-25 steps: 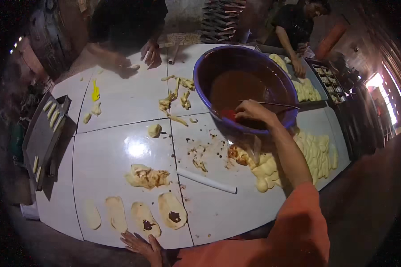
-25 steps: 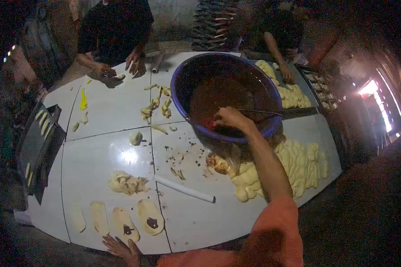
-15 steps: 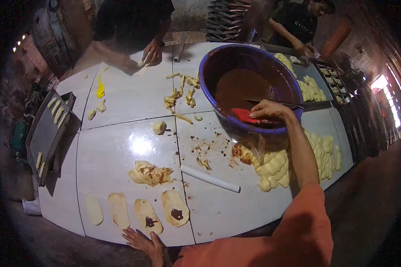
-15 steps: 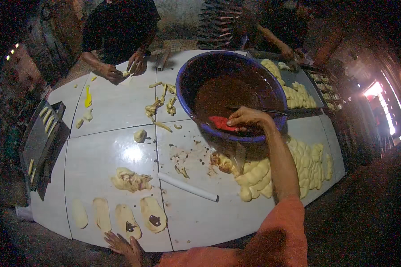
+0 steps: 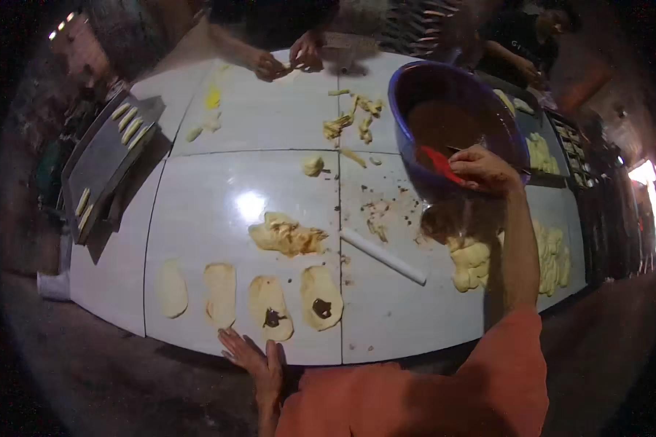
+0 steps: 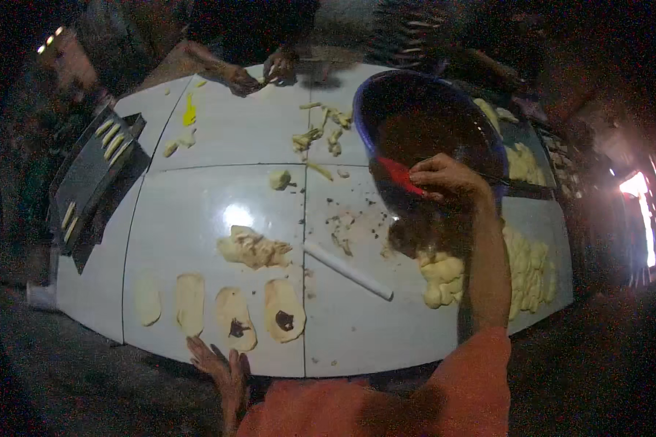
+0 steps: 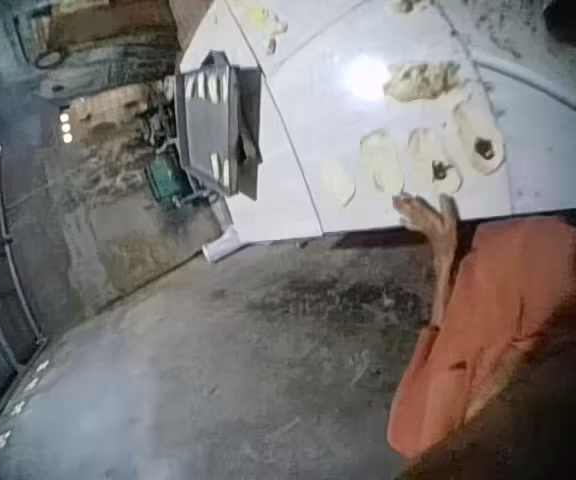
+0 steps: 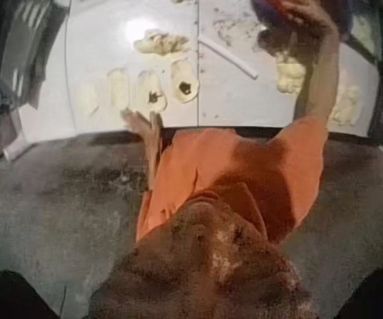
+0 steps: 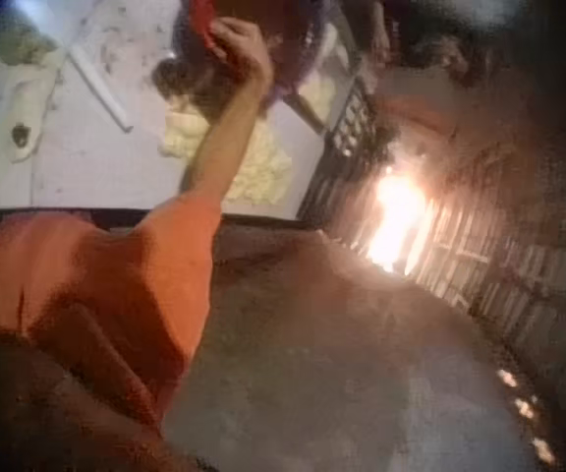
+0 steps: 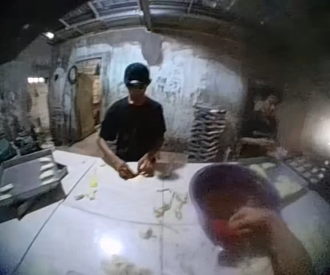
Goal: The person flattens pieces of dough with a rolling pin, applies a chocolate filling using a spatula, and rolls them into cylinders. The finished dough rolls are placed onto a metal baking tray.
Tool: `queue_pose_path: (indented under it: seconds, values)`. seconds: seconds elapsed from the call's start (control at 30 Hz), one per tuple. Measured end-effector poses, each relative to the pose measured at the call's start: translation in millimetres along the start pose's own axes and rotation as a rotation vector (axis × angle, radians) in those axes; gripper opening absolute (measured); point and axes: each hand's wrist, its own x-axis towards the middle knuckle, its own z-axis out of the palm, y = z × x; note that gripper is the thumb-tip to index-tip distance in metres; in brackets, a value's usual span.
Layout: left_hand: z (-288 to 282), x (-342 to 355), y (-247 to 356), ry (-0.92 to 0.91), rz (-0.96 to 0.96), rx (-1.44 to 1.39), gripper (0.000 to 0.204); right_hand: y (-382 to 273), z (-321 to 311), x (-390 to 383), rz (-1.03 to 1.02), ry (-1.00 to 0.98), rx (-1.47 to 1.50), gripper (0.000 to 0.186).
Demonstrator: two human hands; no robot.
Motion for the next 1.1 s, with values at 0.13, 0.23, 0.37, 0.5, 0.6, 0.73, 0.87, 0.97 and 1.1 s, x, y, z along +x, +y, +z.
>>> queue_pose_path:
  seconds: [0.13,0.23,0.37,0.5,0.6,0.73,0.87,0.97,1.1]
  values:
    - [-15,10,-28,0.055,0.184,-0.027,0.093,-58,85,0,-0.024,0.004,-0.098,0.029]
    - [-29,32,-47,0.063,0.294,0.165,0.088,-74,155,15,-0.046,-0.095,-0.098,0.035]
    - [-55,54,-67,-0.049,0.347,0.229,0.08,-98,280,49,-0.046,-0.298,-0.246,0.042]
    - [-69,46,-80,-0.208,0.366,0.337,0.078,-83,398,55,-0.459,-0.287,-0.65,0.027]
    - [-79,47,-79,-0.265,0.338,0.336,0.078,-73,448,48,-0.539,-0.144,-0.933,0.02]
    - [-83,52,-95,-0.224,0.383,0.291,0.078,-66,466,35,-0.499,0.08,-0.933,0.016]
    - [-78,65,-90,-0.177,0.498,0.148,0.078,-60,477,28,-0.451,0.171,-0.895,0.019]
    - [-79,88,-60,-0.224,0.572,0.137,0.08,-60,489,21,-0.378,0.162,-0.849,0.022]
    - [-66,104,-50,-0.194,0.566,0.093,0.083,-73,500,11,-0.263,0.159,-0.726,0.022]
